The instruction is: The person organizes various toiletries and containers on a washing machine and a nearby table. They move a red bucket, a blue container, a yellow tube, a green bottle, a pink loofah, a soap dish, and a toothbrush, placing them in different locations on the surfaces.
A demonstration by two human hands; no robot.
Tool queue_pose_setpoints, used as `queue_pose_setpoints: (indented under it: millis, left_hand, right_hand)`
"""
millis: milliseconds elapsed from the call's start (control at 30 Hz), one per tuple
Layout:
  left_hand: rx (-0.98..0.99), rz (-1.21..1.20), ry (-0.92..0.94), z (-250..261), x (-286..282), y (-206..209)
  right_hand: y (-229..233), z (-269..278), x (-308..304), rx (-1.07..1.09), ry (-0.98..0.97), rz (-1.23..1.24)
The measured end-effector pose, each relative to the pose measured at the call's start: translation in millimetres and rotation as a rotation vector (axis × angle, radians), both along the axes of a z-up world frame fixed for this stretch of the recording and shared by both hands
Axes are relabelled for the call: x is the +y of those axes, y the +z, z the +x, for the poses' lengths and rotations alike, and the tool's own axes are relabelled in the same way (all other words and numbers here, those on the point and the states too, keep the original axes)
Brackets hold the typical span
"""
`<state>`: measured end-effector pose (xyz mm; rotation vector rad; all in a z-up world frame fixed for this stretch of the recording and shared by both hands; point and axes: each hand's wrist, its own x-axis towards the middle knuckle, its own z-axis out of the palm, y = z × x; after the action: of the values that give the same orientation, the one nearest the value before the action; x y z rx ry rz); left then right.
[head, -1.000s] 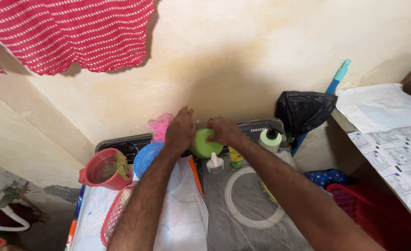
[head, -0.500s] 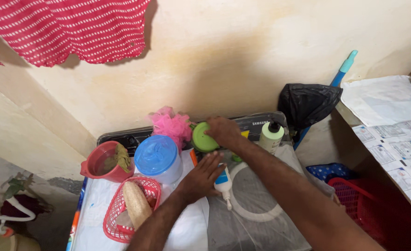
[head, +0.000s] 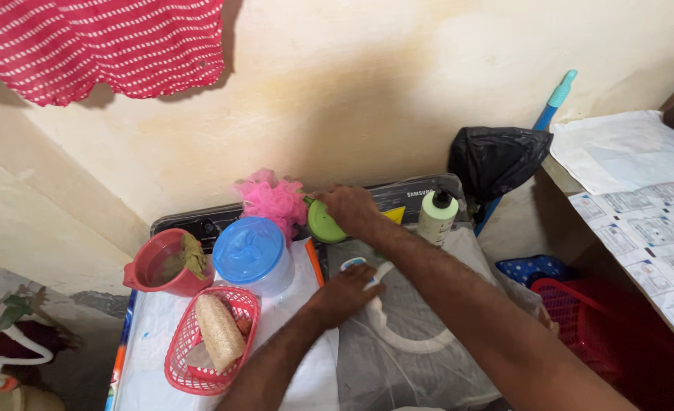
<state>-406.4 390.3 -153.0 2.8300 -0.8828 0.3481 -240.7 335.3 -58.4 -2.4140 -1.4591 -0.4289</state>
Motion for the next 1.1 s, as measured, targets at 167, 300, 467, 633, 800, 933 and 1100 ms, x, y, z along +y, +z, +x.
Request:
queue_pose_setpoints:
  millis: [167, 300, 467, 633, 800, 933, 1100]
  left_hand:
    - [0.327, -0.654, 0.412, -6, 10, 23]
    - [0.300, -0.899, 0.408, -9, 7, 28]
    - [0.389, -0.830, 0.535, -16, 5, 30]
    - [0.260, -0.853, 0.410, -25, 5, 31]
    - [0.223, -0.586, 0.640, -35, 24, 38]
    - [-0.422, -0.643, 0.442, -33, 45, 59]
    - [-0.490, -0.545, 0.476, 11, 38, 107]
  right_hand:
    - [-2, 5, -4, -0.001, -0.006, -0.008]
    - [-2, 5, -4, 0.007, 0.011, 0.046]
    - [4, -2, -3, 0.027, -0.041, -0.028]
    - [7, -8, -8, 0.025, 0.007, 0.031]
    - [17, -8, -20, 0.002, 0.005, 0.096]
    - [36, -8, -31, -0.045, 0.003, 0.210]
    - [52, -15, -38, -0.109, 0.001, 0.260]
